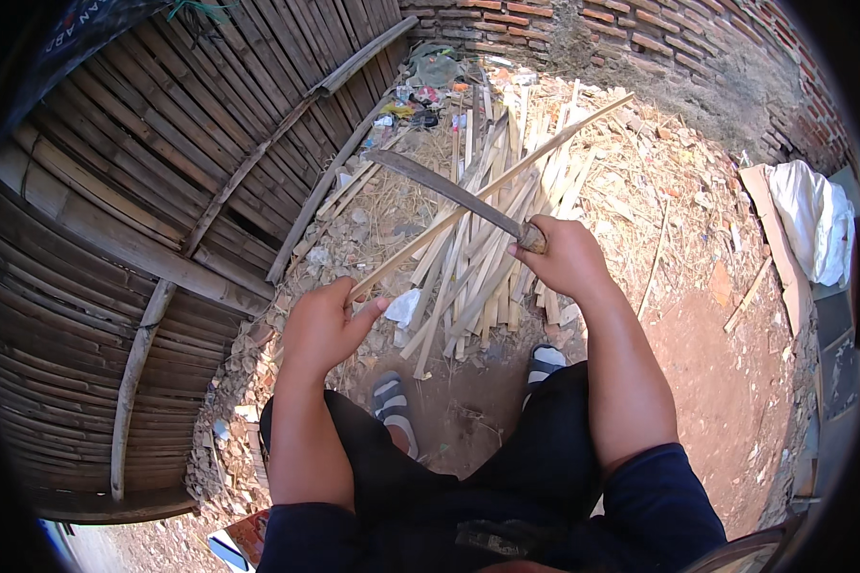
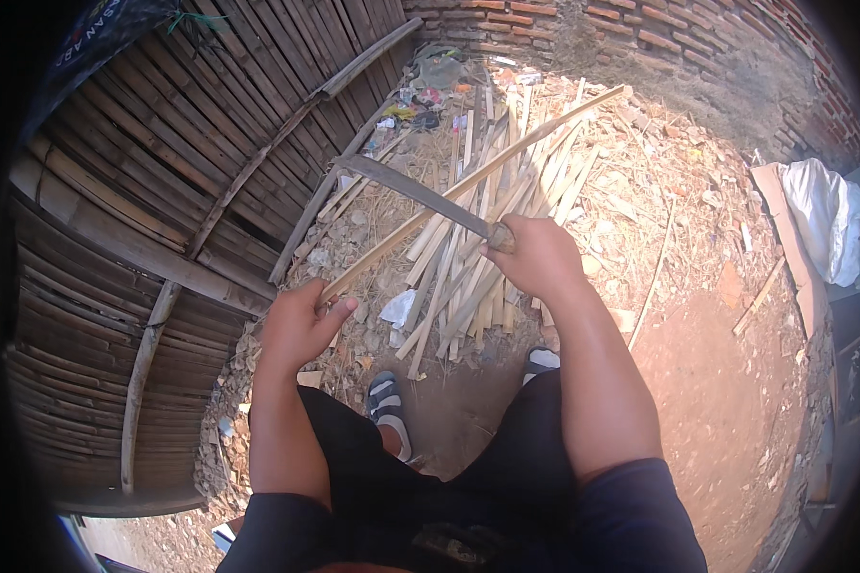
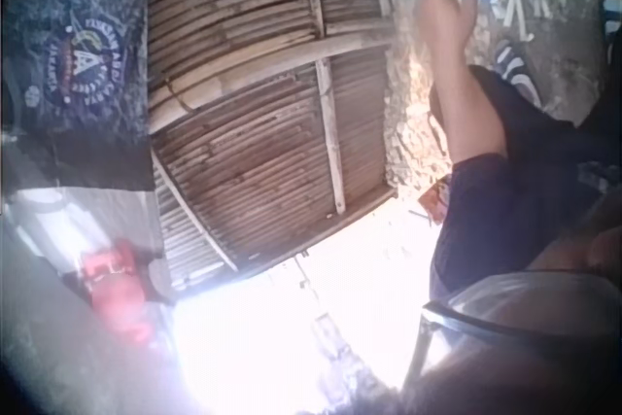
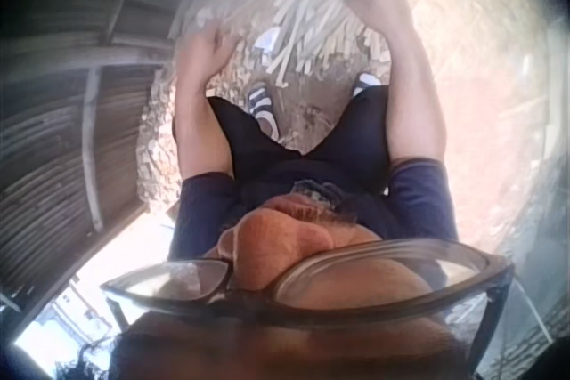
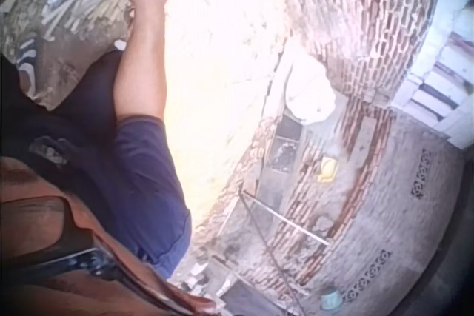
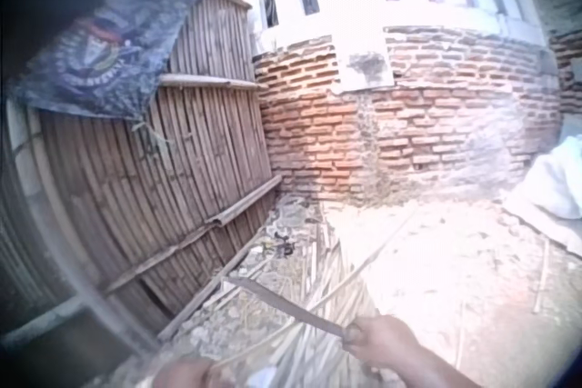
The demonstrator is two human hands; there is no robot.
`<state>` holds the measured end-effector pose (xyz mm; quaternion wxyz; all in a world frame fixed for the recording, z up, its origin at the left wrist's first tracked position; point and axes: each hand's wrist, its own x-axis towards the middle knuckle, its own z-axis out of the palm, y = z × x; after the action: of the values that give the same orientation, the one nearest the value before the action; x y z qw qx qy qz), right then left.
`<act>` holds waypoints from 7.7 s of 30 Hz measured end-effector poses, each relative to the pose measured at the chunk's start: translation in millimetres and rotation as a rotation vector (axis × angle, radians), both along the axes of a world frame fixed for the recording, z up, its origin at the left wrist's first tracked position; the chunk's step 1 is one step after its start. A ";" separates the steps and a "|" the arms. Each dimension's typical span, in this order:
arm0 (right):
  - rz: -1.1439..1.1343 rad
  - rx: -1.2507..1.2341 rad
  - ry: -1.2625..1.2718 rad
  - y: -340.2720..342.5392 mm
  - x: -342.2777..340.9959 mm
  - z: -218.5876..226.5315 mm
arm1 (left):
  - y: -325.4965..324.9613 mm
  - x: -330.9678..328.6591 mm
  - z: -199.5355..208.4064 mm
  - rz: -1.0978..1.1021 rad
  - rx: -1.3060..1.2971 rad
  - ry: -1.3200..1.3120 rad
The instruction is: The person uses a cleaver-like tool to shave thin strips of wood while sitting on the ground, smoothing the edges and surfaces of the pieces one by one.
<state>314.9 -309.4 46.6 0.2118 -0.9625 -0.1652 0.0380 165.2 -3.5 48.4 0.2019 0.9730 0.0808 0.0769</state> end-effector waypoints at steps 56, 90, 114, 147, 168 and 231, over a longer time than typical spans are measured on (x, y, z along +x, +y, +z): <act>-0.124 0.123 -0.316 0.8 -24.2 -1.7 | 23.5 9.6 -46.6 -0.123 -0.350 0.041; -0.267 0.171 -0.171 -24.1 -7.4 1.1 | 19.8 12.1 -58.5 -0.188 -0.355 0.100; 0.120 -0.020 -0.108 -0.1 -29.4 -3.3 | 11.2 16.0 -54.1 -0.181 -0.334 0.100; -0.012 0.078 -0.156 -12.2 -30.3 5.4 | 7.3 15.0 -51.9 -0.180 -0.393 0.047; 0.037 -0.042 -0.147 -2.8 -27.2 6.7 | 13.1 12.7 -60.9 -0.210 -0.403 0.063; 0.075 -0.045 -0.149 -7.1 -28.6 5.6 | 13.6 11.9 -52.8 -0.165 -0.411 0.101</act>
<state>286.3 -316.5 52.3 0.1756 -0.9603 -0.2156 -0.0221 177.2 10.2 -4.4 0.3970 0.9174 0.0248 -0.0068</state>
